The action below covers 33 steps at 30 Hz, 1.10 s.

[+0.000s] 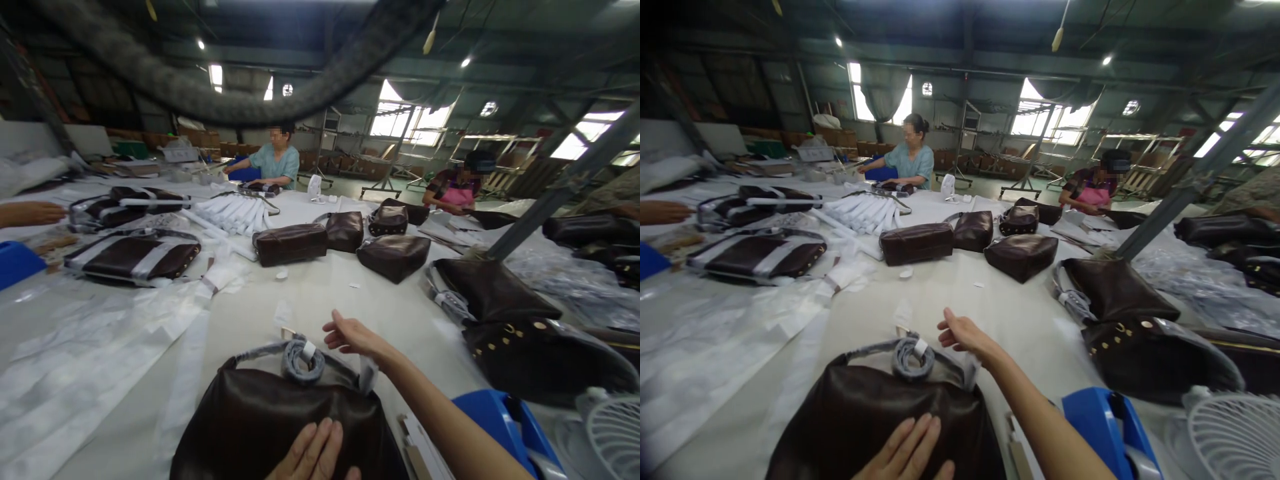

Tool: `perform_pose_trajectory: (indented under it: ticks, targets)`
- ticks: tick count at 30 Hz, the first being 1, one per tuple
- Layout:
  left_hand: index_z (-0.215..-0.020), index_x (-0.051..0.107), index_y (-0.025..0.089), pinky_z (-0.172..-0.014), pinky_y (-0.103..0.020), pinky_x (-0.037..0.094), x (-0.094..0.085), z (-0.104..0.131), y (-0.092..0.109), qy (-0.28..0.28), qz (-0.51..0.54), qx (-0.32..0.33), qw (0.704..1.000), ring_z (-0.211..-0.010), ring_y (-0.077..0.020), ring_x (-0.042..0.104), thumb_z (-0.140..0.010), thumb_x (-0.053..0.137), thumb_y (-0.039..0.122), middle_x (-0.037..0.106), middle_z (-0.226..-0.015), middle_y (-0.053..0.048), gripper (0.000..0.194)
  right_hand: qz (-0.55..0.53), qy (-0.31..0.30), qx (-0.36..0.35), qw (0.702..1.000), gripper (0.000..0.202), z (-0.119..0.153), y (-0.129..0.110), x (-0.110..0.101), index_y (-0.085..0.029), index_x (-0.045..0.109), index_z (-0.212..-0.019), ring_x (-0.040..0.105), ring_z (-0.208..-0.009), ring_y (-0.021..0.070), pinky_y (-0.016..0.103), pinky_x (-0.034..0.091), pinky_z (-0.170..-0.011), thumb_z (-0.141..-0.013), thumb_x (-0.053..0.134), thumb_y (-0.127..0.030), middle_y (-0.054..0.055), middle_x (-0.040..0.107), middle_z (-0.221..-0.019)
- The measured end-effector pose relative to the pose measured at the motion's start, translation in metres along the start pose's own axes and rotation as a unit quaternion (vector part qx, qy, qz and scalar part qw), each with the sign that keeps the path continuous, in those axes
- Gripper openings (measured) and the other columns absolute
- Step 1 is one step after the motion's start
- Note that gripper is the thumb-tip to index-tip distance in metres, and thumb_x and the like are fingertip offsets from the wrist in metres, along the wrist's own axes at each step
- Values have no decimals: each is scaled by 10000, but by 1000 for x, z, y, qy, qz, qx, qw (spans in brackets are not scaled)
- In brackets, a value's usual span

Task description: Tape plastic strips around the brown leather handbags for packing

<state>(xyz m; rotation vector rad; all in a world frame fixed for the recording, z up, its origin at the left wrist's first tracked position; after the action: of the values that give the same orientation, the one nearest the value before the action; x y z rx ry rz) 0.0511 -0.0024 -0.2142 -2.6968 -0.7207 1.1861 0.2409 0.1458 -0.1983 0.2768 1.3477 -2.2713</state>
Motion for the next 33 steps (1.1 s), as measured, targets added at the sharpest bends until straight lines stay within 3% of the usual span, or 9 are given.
perform_pose_trajectory:
  ticks: [2, 6, 11, 14, 18, 21, 26, 29, 33]
  targets:
    - [-1297, 536, 227, -1100, -398, 333, 3, 3, 2, 9, 0, -10, 1000, -1175, -246, 578, -935, 526, 281, 670, -1164, -111, 367, -77, 64, -23, 995, 781, 20, 3, -16, -127, 613, -1179, 664, -979, 218, 358, 491, -854, -922, 134, -687, 174, 679, -1124]
    - [-1317, 505, 171, -1086, -445, 332, 5, 6, 8, 0, 17, -17, 1000, -1202, -300, 551, -919, 547, 329, 634, -1201, -177, 430, -157, 177, -116, 965, 703, 77, 15, -27, -162, 644, -1149, 618, -1103, 283, 452, 445, -960, -859, 353, -732, 170, 669, -1168]
    - [-1366, 436, 119, -1097, -488, 278, 0, 6, 11, -37, 43, -5, 998, -1257, -362, 487, -895, 564, 266, 449, -1395, -271, 510, -69, 250, -149, 954, 658, 118, 41, 3, -174, 514, -1318, 603, -1126, 269, 411, 482, -940, -824, 548, -608, 156, 631, -1238]
    - [-1391, 410, 116, -1086, -498, 283, -3, 7, 11, -58, 45, 0, 997, -1269, -379, 461, -901, 549, 384, 454, -1388, -267, 575, 35, 272, -166, 947, 506, 121, 43, 25, -165, 578, -1239, 628, -1057, 255, 396, 489, -923, -861, 525, -497, 139, 659, -1187]
    - [-1425, 365, 108, -1066, -512, 309, -5, 8, 11, -78, 64, 8, 995, -1285, -393, 423, -893, 455, 598, 439, -1401, -266, 729, 258, 234, -207, 914, 342, 119, 17, 56, -224, 622, -1172, 587, -1121, 246, 418, 411, -992, -938, 409, -355, 89, 673, -1177]
    - [-1450, 332, 113, -1066, -507, 317, -5, 9, 11, -83, 59, 13, 995, -1279, -386, 434, -885, 468, 603, 485, -1362, -253, 760, 384, 158, -133, 900, 385, 108, -1, 70, -231, 676, -1052, 622, -1053, 249, 388, 428, -920, -978, 312, -331, 90, 711, -1078]
    - [-1450, 326, 134, -1083, -511, 283, -3, 10, 12, -87, 32, 13, 996, -1272, -374, 450, -920, 499, 445, 461, -1388, -253, 639, 398, 120, -44, 909, 363, 73, -13, 55, -113, 738, -816, 685, -804, 237, 281, 457, -680, -926, 437, -282, 160, 738, -857]
    - [-1418, 375, 153, -1108, -506, 237, -2, 9, 13, -59, 5, 8, 998, -1257, -348, 478, -931, 504, 328, 501, -1356, -233, 534, 374, 87, -12, 923, 138, 54, -9, 38, -124, 748, -828, 672, -711, 180, 213, 431, -575, -797, 628, -184, 77, 746, -799]
    - [-1336, 473, 160, -1125, -494, 205, -4, 5, 12, -1, 6, 5, 1000, -1217, -333, 521, -918, 530, 284, 585, -1257, -206, 440, 355, 68, 16, 932, 135, 42, -2, 30, -138, 735, -848, 664, -678, 147, 203, 482, -586, -731, 757, -202, 16, 734, -772]
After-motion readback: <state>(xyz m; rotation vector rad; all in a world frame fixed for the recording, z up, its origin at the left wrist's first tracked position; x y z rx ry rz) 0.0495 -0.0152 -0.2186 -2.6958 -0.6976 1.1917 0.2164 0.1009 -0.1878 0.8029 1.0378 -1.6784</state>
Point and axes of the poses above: each hand's wrist, its own z-axis away from the middle knuckle, its own x-axis out of the palm, y = z × x, the point moved 4 cm from there along -z, towards the middle knuckle
